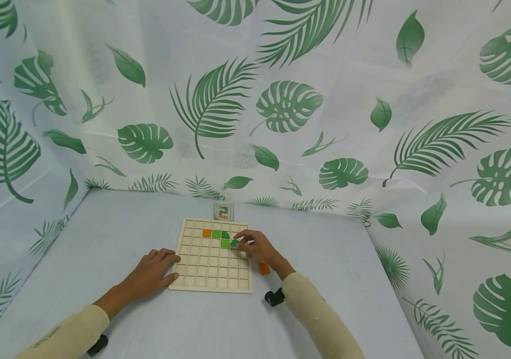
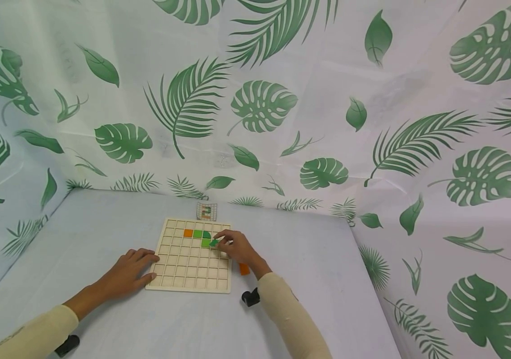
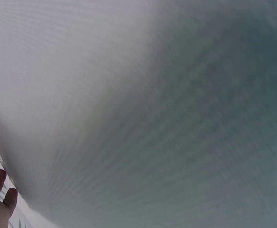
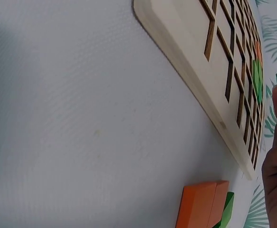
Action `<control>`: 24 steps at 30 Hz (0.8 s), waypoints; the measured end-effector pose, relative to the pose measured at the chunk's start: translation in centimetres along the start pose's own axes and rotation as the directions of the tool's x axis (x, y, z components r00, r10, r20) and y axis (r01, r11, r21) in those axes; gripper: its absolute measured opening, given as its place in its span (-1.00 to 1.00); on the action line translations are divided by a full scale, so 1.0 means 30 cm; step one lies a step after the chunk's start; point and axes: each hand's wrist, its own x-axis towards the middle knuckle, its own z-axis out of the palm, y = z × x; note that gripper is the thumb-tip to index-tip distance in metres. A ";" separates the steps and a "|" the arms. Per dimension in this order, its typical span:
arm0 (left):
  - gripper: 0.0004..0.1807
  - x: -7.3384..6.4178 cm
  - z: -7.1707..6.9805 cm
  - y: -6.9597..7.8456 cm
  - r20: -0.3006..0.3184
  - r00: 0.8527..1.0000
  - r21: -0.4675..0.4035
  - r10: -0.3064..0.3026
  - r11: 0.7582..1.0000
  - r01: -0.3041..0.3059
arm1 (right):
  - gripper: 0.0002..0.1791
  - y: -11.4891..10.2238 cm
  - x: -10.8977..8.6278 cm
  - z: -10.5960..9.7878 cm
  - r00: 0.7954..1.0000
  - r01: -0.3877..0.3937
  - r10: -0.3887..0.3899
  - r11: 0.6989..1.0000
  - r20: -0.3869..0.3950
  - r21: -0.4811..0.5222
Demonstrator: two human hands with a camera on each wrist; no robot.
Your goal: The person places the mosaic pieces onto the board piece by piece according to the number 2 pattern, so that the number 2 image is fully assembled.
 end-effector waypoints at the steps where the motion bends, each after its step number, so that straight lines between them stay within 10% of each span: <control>1: -0.54 0.000 -0.001 0.001 0.002 1.000 0.000 -0.002 1.000 0.002 | -0.71 -0.001 0.003 0.002 1.000 0.004 -0.004 1.000 0.006 -0.001; 24: -0.53 0.000 -0.003 0.003 0.009 1.000 -0.001 0.000 1.000 0.000 | -0.77 -0.036 0.026 0.063 0.993 0.108 -0.100 0.984 0.066 -0.143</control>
